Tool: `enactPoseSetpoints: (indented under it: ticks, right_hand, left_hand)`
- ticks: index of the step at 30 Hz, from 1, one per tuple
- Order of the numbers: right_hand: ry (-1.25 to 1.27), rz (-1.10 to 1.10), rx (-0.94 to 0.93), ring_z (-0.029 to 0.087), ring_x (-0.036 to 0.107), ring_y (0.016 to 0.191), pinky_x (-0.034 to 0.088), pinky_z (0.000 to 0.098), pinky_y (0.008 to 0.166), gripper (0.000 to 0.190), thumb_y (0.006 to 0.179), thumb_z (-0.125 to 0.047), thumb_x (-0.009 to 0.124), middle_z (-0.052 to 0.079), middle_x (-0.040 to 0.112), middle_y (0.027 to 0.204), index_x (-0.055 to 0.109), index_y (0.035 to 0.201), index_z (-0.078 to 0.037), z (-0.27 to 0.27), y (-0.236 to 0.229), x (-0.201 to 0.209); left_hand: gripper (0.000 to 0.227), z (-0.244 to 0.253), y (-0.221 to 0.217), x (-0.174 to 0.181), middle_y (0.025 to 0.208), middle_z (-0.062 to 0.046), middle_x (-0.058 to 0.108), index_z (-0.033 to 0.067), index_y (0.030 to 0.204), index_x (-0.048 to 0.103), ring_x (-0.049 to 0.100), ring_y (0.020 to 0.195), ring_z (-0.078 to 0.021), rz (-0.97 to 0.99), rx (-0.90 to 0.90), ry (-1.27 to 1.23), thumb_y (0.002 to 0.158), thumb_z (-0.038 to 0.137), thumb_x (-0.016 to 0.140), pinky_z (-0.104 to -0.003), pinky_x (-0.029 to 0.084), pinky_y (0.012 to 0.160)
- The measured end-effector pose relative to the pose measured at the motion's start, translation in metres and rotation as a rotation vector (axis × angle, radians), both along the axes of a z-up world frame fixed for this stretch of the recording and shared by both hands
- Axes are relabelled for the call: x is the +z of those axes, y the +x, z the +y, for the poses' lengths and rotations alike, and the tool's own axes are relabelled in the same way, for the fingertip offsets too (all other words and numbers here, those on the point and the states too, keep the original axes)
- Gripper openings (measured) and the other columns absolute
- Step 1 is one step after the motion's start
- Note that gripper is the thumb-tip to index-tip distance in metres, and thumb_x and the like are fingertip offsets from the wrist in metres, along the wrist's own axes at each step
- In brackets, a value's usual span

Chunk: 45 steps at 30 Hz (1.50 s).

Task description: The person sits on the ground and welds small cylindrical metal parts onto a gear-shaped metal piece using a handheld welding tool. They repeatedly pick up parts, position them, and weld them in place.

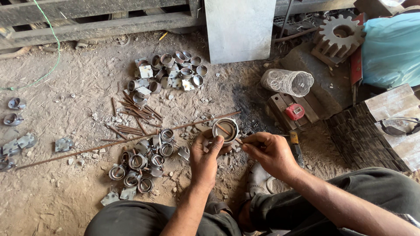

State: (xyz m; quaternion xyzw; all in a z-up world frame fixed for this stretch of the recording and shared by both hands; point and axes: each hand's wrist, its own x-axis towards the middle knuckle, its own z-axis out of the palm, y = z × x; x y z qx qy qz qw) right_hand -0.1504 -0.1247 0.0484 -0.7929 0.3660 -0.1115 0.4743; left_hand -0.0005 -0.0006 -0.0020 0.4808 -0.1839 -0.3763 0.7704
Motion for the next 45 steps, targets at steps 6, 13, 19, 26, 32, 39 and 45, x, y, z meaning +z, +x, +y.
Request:
enactPoseSetpoints:
  ticks: [6,13,19,26,32,39,45]
  right_hand:
    - [0.221,-0.141,0.038,0.006,0.067,0.074,0.058,0.0235,0.065,0.024,0.090,-0.019,0.074,0.003,0.077,0.083,0.077,0.107,-0.002,-0.002,-0.001,-0.006]
    - [0.189,-0.167,0.080,0.008,0.063,0.067,0.055,0.0260,0.060,0.022,0.094,-0.018,0.071,0.003,0.072,0.076,0.077,0.105,0.000,-0.003,-0.004,-0.019]
    - [0.327,-0.257,0.099,0.009,0.060,0.068,0.053,0.0275,0.062,0.023,0.097,-0.018,0.068,0.003,0.067,0.075,0.076,0.102,0.003,-0.004,-0.004,-0.021]
    - [-0.260,-0.206,0.061,0.011,0.071,0.072,0.056,0.0292,0.061,0.020,0.087,-0.021,0.077,0.004,0.074,0.083,0.078,0.097,-0.004,0.007,-0.003,-0.006]
    - [0.024,-0.163,0.056,0.010,0.064,0.066,0.053,0.0275,0.057,0.018,0.092,-0.019,0.073,0.003,0.068,0.078,0.079,0.102,-0.005,0.004,-0.001,-0.017]
    - [0.218,-0.288,0.050,0.007,0.061,0.072,0.052,0.0254,0.061,0.018,0.093,-0.016,0.072,0.000,0.063,0.082,0.079,0.104,-0.003,0.005,-0.001,-0.043]
    - [0.223,-0.324,0.101,0.010,0.059,0.072,0.051,0.0281,0.063,0.021,0.095,-0.017,0.070,0.002,0.062,0.080,0.079,0.107,-0.002,0.003,-0.003,-0.052]
  left_hand:
    - [0.032,0.001,0.001,-0.001,0.104,-0.011,0.075,0.0022,0.120,0.066,0.076,0.090,-0.0199,0.034,-0.019,0.000,0.097,0.024,0.068,-0.034,0.066,0.079]
    - [0.029,0.001,0.000,0.001,0.105,-0.010,0.075,0.0034,0.119,0.068,0.076,0.091,-0.0193,0.022,-0.038,-0.011,0.098,0.023,0.067,-0.034,0.066,0.079]
    - [0.027,0.002,0.001,0.005,0.106,-0.009,0.075,0.0039,0.118,0.070,0.075,0.093,-0.0168,0.001,-0.045,-0.016,0.099,0.022,0.066,-0.033,0.066,0.080]
    - [0.027,0.002,0.000,0.006,0.105,-0.009,0.077,0.0042,0.120,0.070,0.075,0.090,-0.0152,-0.067,-0.024,0.048,0.098,0.020,0.067,-0.031,0.066,0.077]
    - [0.027,0.004,0.010,0.004,0.104,-0.010,0.078,0.0029,0.117,0.071,0.074,0.094,-0.0160,-0.215,-0.019,0.043,0.096,0.020,0.071,-0.033,0.062,0.087]
    - [0.033,0.005,0.010,-0.007,0.101,-0.009,0.078,0.0037,0.117,0.073,0.073,0.089,-0.0153,-0.097,-0.030,-0.016,0.093,0.026,0.074,-0.033,0.060,0.083]
    - [0.028,0.003,0.008,-0.013,0.099,-0.010,0.079,0.0010,0.112,0.074,0.074,0.090,-0.0154,-0.205,0.045,0.042,0.093,0.021,0.076,-0.032,0.062,0.082]
